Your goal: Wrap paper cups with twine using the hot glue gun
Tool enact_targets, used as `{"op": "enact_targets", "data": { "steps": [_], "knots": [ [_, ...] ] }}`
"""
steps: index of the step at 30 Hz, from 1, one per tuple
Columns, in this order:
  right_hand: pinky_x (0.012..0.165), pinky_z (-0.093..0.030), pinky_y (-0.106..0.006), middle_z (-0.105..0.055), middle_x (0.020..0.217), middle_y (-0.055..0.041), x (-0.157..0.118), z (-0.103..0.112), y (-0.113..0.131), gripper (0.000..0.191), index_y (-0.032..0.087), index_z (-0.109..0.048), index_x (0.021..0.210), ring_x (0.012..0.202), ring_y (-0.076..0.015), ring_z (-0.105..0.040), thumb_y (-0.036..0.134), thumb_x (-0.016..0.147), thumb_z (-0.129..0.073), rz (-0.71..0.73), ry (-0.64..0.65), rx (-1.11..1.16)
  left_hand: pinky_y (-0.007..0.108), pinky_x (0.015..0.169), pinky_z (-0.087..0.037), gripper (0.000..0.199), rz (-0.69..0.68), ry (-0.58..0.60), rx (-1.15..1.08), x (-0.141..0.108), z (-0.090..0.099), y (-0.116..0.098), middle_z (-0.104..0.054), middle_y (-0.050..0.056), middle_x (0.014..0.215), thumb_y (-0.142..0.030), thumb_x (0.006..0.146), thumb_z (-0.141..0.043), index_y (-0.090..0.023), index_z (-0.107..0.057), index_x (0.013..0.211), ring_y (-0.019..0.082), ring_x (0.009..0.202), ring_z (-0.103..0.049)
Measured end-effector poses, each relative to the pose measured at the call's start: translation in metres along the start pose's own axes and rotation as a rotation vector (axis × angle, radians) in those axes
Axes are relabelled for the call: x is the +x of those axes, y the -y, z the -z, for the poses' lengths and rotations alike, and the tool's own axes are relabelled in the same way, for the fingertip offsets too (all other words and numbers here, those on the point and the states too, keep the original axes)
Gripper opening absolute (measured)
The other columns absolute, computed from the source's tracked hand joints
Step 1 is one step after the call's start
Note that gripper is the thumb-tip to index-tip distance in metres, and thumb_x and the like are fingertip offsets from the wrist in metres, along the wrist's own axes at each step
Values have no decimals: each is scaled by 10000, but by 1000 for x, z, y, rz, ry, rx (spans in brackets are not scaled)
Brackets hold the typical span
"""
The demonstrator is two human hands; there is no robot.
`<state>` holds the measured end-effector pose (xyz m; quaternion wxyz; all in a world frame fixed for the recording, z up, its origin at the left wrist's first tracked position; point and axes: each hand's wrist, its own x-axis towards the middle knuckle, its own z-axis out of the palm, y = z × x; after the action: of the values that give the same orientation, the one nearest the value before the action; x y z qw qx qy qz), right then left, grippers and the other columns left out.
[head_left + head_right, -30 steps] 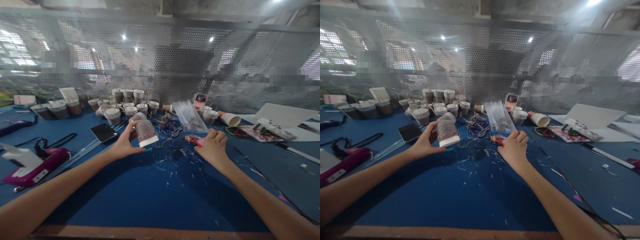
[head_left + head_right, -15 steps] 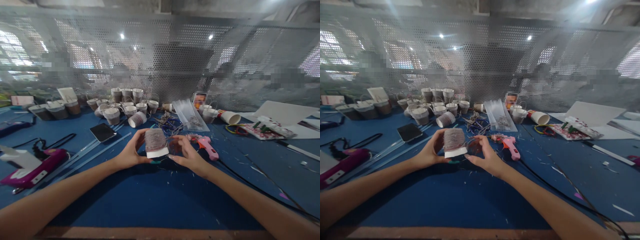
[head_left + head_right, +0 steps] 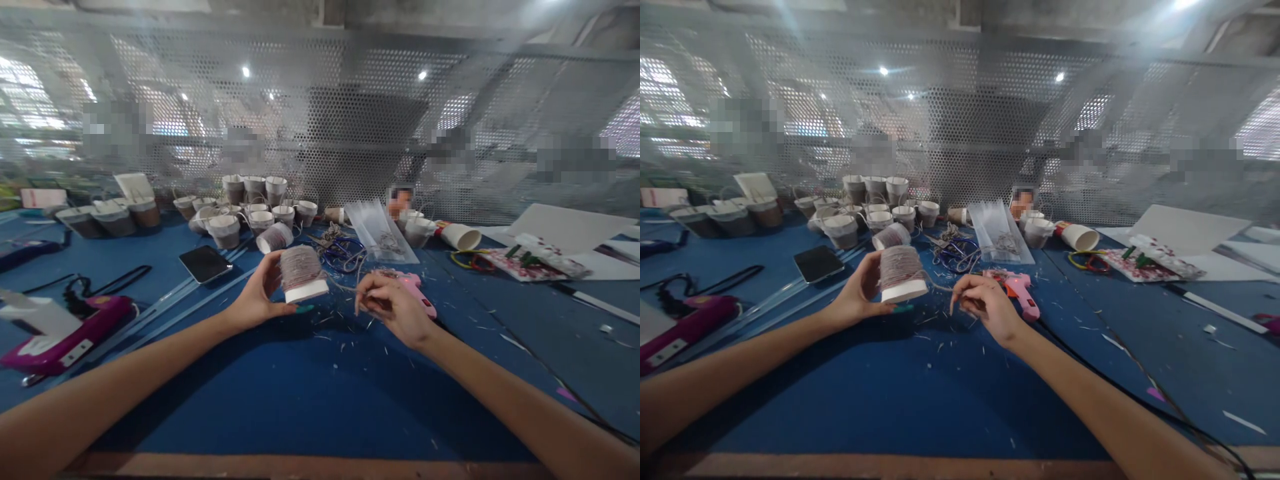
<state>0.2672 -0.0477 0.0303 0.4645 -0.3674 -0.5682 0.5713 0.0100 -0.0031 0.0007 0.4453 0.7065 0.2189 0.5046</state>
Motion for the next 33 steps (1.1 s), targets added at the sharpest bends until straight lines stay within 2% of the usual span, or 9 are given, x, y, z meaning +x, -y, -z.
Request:
{"op": "enact_targets", "data": {
  "steps": [4, 7, 10, 13, 17, 21, 27, 29, 33],
  "knots": [
    [507, -325, -269, -322, 386, 68, 1, 1, 0, 169, 185, -620, 611, 398, -85, -244, 186, 684, -468, 24, -58, 19, 451, 997, -465, 809, -38, -173, -6, 4, 6, 2, -564, 78, 1260, -263, 518, -877, -275, -462, 1213, 309, 1188, -546],
    [505, -321, -272, -315, 386, 70, 4, 1, -4, 194, 182, -628, 625, 397, -87, -240, 197, 705, -451, 8, -101, -45, 414, 932, -514, 789, -38, -352, -28, 8, 16, 5, -550, 51, 1277, -275, 516, -865, -298, -474, 1201, 301, 1177, -547],
    [497, -335, -277, -390, 431, 47, 6, 0, -10, 201, 181, -621, 669, 412, -101, -326, 238, 732, -439, -24, -146, -157, 374, 804, -568, 725, 56, -418, -113, 11, 24, 7, -578, 46, 1219, -231, 520, -834, -288, -507, 1165, 290, 1096, -590],
    [620, -453, -331, -592, 724, -42, 5, -2, -13, 245, 172, -635, 891, 604, -154, -530, 267, 738, -469, -58, -186, -284, 349, 726, -580, 718, 143, -416, -170, 12, 26, 7, -587, 61, 1197, -188, 501, -816, -271, -525, 1151, 284, 1042, -613],
    [873, -458, -430, -517, 1138, -106, -5, -6, -12, 512, 200, -574, 1136, 989, -237, -525, 169, 630, -505, 162, -339, -558, 374, 868, -540, 845, 58, -374, -62, 12, 21, 8, -536, 59, 1293, -141, 421, -841, -282, -498, 1181, 292, 1162, -551],
    [927, -432, -444, -526, 1170, -87, -9, -1, -8, 495, 219, -586, 988, 1094, -254, -511, 98, 535, -428, 443, -446, -566, 370, 909, -513, 844, 40, -451, -15, 13, 25, 12, -535, 45, 1280, -112, 436, -811, -296, -476, 1189, 293, 1230, -501],
    [672, -475, -366, -610, 746, -38, 0, 16, 1, 238, 214, -490, 652, 747, -214, -601, 110, 459, -399, 308, -663, -268, 415, 892, -518, 744, 158, -769, -92, 21, 47, 23, -497, 50, 1260, -64, 459, -737, -306, -465, 1108, 314, 1223, -489],
    [669, -472, -361, -598, 675, -23, 2, 19, 2, 183, 214, -503, 642, 698, -200, -595, 106, 514, -431, 279, -663, -297, 451, 1000, -454, 817, 104, -712, 11, 22, 49, 24, -473, 52, 1271, -62, 428, -771, -301, -443, 1137, 312, 1264, -446],
    [792, -464, -384, -648, 837, -47, 1, 18, 0, 158, 209, -588, 762, 813, -198, -599, 138, 671, -481, 358, -430, -465, 503, 1103, -339, 995, -3, -324, 209, 15, 41, 18, -471, 61, 1254, -104, 476, -797, -311, -324, 1327, 301, 1286, -437]
  ]
}}
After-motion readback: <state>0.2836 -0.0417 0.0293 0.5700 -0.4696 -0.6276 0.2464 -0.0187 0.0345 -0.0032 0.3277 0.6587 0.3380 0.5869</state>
